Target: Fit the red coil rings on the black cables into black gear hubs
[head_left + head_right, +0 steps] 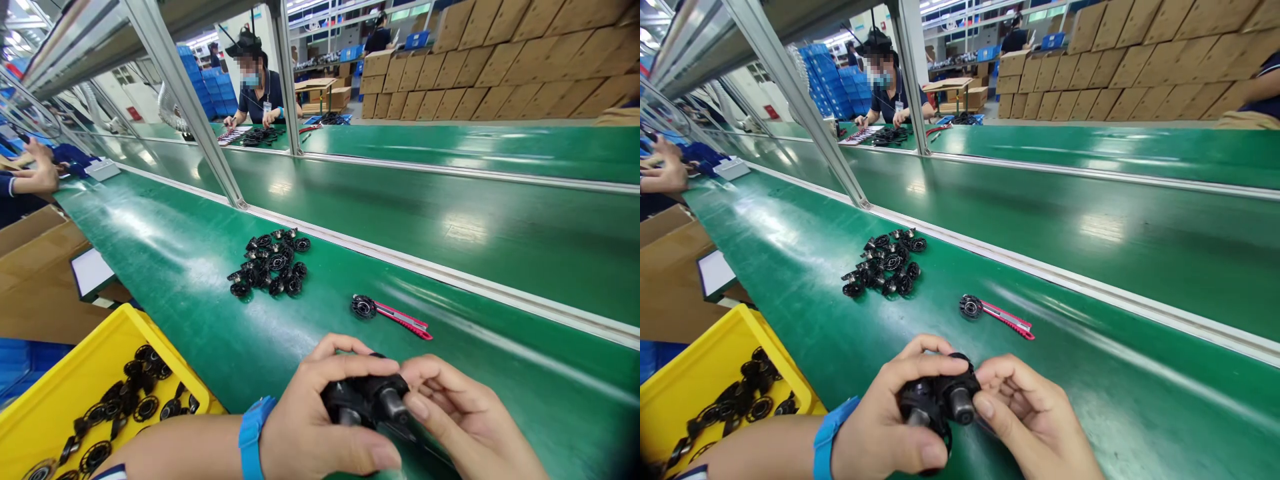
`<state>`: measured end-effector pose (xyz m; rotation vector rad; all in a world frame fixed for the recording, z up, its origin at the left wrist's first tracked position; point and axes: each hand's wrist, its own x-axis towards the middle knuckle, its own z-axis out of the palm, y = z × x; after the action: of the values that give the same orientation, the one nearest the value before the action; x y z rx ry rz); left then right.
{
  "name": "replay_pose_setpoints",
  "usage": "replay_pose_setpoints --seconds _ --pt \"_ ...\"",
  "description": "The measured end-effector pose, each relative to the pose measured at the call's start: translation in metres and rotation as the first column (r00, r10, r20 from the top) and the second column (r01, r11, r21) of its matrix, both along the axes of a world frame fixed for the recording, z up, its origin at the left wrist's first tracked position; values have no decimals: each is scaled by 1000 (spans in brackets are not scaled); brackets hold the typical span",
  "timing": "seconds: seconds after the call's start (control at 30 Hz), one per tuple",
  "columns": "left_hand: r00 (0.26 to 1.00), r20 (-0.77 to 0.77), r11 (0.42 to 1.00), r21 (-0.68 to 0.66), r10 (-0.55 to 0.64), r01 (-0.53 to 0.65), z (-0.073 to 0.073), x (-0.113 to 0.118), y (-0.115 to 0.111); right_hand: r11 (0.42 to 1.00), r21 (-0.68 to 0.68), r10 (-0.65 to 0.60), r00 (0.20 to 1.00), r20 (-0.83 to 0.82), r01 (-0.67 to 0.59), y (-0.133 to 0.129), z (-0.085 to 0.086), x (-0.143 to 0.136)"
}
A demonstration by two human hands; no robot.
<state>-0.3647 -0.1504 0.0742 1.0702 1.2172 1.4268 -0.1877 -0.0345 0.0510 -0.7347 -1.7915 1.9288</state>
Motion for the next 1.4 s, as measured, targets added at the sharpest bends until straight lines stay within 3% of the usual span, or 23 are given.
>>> replay_pose_setpoints --seconds 0.13,0.27,0.5,0.63,0.83,0.9,0.97,1.0,1.03,1.1,1.13,1.17,1.2,1.3,1.4 --pt "972 231 990 -143 47 -14 0 5 5 947 -319 -47 999 -16 39 -8 2 -4" --pt "920 379 951 -307 102 21 -1 8 6 902 -420 -113 994 -7 100 -14 5 -9" --pt "788 595 880 -447 158 161 -4 8 11 894 -380 -251 968 19 239 -10 0 -7" --pt "801 572 867 -475 174 151 -5 8 11 872 -402 -293 956 31 280 -9 -1 -6" --pt "825 544 865 -477 150 158 -7 8 10 887 -355 -298 953 45 295 -12 6 -3" --pt "805 566 857 -491 180 153 -5 6 11 912 -247 -336 942 14 329 -8 9 0" --pt "770 603 853 -497 208 159 -3 4 12 908 14 -419 907 -50 420 1 9 2" --pt "748 627 857 -489 217 161 -1 3 13 867 213 -443 892 -83 451 6 8 3" --pt "727 651 862 -477 218 168 0 2 13 784 443 -436 894 -105 435 12 4 4" --pt "685 698 877 -443 209 184 1 3 13 521 813 -345 935 -77 260 22 -7 2" --pt "667 719 886 -422 197 193 1 4 13 399 905 -285 958 -32 149 26 -13 1" --pt "650 737 893 -402 184 202 1 5 12 313 948 -228 974 14 59 29 -19 -1" --pt "636 753 899 -383 171 213 0 6 12 264 964 -188 981 44 8 30 -25 -3" --pt "595 788 909 -350 156 225 -2 7 11 231 972 -144 987 70 -35 30 -33 -4" --pt "555 814 905 -352 170 239 -2 5 11 186 982 -118 993 15 8 28 -29 6"
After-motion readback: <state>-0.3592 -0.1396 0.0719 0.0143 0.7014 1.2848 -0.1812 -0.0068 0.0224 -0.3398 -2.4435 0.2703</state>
